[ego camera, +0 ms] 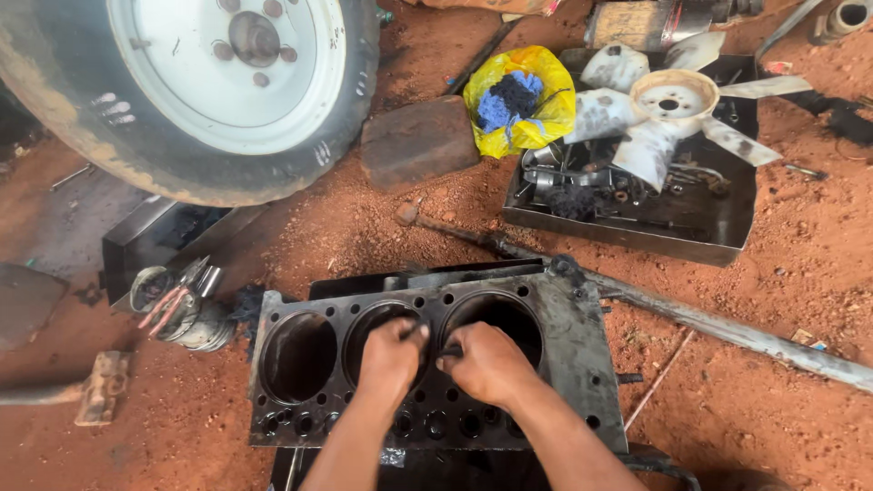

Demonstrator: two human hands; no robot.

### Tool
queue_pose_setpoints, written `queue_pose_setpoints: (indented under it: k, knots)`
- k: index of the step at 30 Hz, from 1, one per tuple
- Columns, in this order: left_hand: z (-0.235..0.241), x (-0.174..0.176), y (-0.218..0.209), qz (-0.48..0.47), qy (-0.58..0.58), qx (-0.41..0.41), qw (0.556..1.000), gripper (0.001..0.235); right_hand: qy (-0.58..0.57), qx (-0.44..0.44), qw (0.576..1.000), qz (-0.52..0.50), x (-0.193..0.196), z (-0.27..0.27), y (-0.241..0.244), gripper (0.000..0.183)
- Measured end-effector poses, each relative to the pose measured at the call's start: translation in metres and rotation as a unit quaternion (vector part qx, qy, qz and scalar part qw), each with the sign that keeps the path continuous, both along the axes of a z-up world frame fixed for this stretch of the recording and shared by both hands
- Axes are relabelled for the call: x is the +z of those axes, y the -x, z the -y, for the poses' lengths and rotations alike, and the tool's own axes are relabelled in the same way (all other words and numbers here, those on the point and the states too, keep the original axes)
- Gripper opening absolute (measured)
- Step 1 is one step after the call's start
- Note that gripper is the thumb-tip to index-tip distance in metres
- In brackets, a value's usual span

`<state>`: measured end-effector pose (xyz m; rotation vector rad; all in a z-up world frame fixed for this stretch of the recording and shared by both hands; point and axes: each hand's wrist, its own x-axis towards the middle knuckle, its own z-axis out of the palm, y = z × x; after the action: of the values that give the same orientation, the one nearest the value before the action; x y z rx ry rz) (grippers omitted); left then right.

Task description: The person scrubs the inside of the engine block cylinders using a dark abrasive pad. They work on each cylinder sequentially, rotating the pad to clean the inner walls and edges. The person also wipes the top surface of the engine block between cylinders.

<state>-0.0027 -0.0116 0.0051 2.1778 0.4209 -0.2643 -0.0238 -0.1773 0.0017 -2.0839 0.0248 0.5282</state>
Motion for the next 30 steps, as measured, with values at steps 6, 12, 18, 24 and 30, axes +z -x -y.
queue_pose_setpoints:
  k: [6,12,18,24,30]
  knots:
    - [-0.005,-0.020,-0.013,0.006,0.074,0.054,0.996,0.025,-0.128,-0.186,0.974,0.037,-0.028,-0.018,-0.002,0.032]
    - [-0.031,0.007,-0.004,-0.096,-0.085,-0.199,0.972,0.029,-0.169,-0.413,0.893,0.064,-0.043,-0.043,-0.019,0.030]
    - [-0.009,-0.002,-0.004,0.012,-0.042,-0.059,0.997,0.030,-0.220,-0.041,0.974,-0.031,-0.033,0.001,-0.011,0.022]
    - [-0.017,-0.014,-0.012,0.046,-0.001,-0.059,0.997,0.033,-0.243,-0.099,0.962,-0.078,-0.037,-0.003,-0.009,0.022]
    - [-0.024,0.029,0.000,-0.096,-0.111,-0.236,0.961,0.031,-0.323,-0.341,0.883,0.019,-0.042,-0.035,-0.014,0.021]
